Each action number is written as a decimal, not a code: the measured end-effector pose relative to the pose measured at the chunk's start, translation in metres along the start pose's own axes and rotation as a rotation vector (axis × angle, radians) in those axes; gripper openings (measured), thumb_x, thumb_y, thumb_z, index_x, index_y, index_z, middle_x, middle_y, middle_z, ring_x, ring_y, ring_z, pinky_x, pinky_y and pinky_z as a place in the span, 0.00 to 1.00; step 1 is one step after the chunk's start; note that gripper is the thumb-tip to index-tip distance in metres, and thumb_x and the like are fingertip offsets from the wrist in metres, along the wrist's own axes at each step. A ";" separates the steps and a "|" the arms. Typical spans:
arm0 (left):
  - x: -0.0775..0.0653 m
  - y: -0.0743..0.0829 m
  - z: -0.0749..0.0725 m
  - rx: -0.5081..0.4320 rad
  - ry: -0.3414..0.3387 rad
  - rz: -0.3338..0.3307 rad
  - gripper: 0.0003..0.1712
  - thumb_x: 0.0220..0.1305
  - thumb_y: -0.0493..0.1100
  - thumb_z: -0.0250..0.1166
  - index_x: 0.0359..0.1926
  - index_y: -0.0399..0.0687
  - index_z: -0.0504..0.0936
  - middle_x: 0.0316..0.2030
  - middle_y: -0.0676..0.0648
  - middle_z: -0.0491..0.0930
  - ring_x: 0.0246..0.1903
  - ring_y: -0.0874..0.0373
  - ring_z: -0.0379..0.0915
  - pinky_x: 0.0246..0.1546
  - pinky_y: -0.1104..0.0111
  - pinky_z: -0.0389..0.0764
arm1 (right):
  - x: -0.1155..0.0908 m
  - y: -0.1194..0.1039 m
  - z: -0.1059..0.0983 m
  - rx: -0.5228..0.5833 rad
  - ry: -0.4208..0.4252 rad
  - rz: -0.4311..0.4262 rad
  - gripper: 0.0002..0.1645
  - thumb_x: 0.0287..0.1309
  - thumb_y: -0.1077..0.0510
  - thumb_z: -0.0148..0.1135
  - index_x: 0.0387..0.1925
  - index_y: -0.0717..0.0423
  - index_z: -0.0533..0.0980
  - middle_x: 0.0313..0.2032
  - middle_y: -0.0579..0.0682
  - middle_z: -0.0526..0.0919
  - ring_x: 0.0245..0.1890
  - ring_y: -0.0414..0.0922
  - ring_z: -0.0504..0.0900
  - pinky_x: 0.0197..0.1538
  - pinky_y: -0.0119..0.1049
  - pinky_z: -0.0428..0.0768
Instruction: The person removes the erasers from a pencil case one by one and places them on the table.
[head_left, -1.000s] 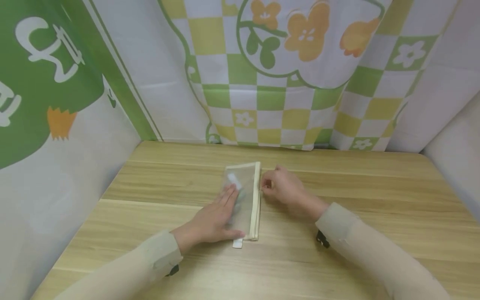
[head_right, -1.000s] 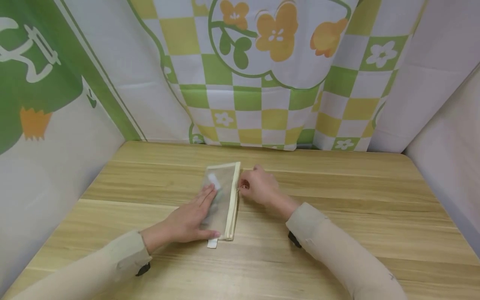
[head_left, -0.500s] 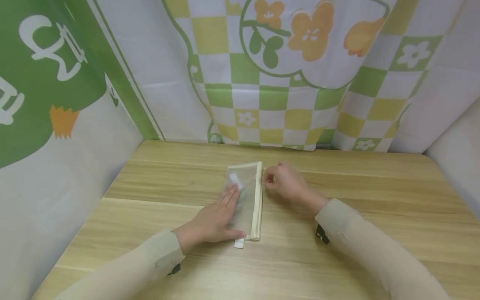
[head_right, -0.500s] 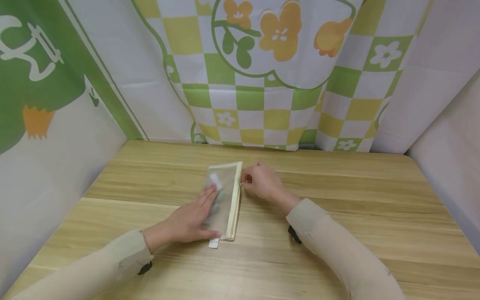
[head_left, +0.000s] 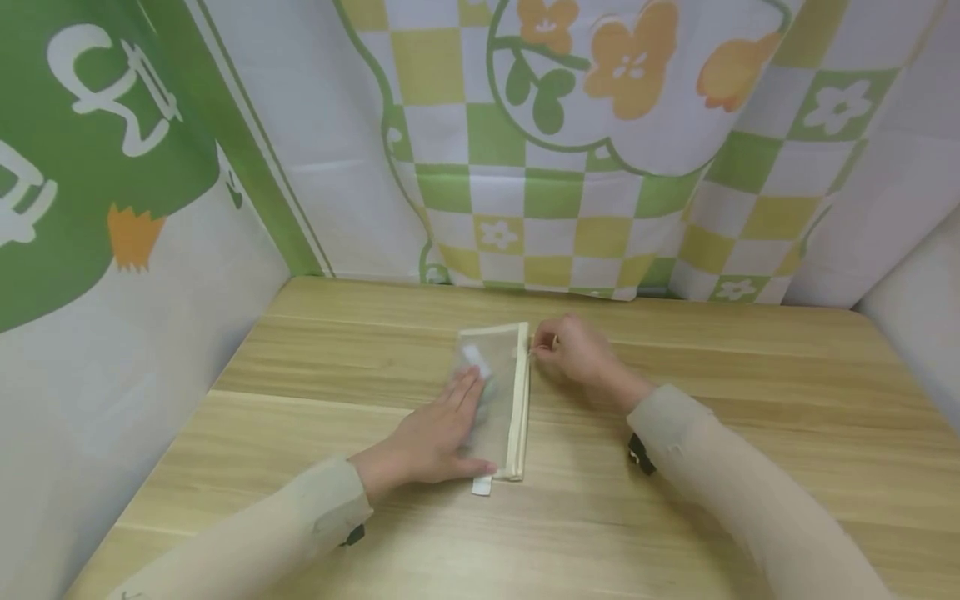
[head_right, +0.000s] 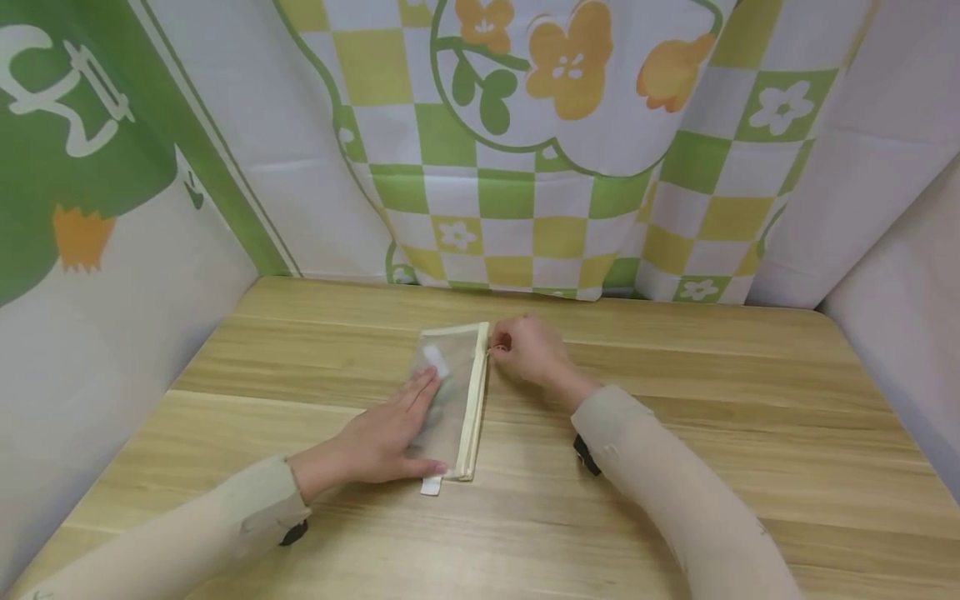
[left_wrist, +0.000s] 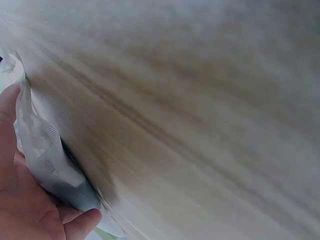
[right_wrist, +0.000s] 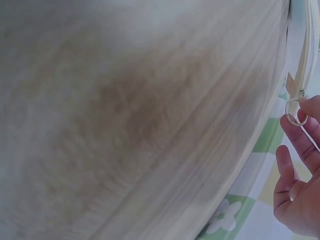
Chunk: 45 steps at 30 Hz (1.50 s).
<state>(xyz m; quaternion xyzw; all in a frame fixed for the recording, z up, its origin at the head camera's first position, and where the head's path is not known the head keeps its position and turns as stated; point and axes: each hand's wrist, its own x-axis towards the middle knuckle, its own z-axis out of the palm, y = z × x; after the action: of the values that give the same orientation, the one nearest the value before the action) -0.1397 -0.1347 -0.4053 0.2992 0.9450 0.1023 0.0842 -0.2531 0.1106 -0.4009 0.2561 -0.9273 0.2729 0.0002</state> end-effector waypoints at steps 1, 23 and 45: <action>0.000 0.000 0.000 0.001 -0.003 -0.002 0.66 0.58 0.68 0.65 0.76 0.28 0.44 0.77 0.30 0.40 0.77 0.39 0.36 0.75 0.53 0.52 | 0.001 0.000 0.000 0.002 0.000 0.006 0.02 0.58 0.60 0.67 0.29 0.52 0.82 0.31 0.47 0.85 0.33 0.44 0.79 0.38 0.37 0.78; 0.007 0.002 0.001 0.044 -0.014 0.037 0.65 0.59 0.70 0.63 0.75 0.27 0.44 0.76 0.29 0.41 0.77 0.38 0.36 0.76 0.52 0.49 | 0.007 0.016 -0.006 0.043 0.008 0.075 0.03 0.58 0.59 0.67 0.30 0.54 0.82 0.32 0.49 0.86 0.31 0.43 0.78 0.38 0.36 0.77; -0.002 -0.003 0.004 0.040 0.002 0.023 0.65 0.59 0.71 0.62 0.75 0.26 0.44 0.76 0.28 0.41 0.77 0.37 0.37 0.76 0.52 0.49 | 0.018 0.012 -0.003 0.045 0.049 0.098 0.04 0.58 0.57 0.68 0.28 0.50 0.83 0.33 0.46 0.86 0.31 0.43 0.76 0.35 0.34 0.73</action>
<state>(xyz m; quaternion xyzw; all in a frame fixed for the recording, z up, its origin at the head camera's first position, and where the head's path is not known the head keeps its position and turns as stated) -0.1388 -0.1372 -0.4095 0.3117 0.9433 0.0848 0.0761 -0.2750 0.1125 -0.4018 0.2036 -0.9320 0.2998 0.0038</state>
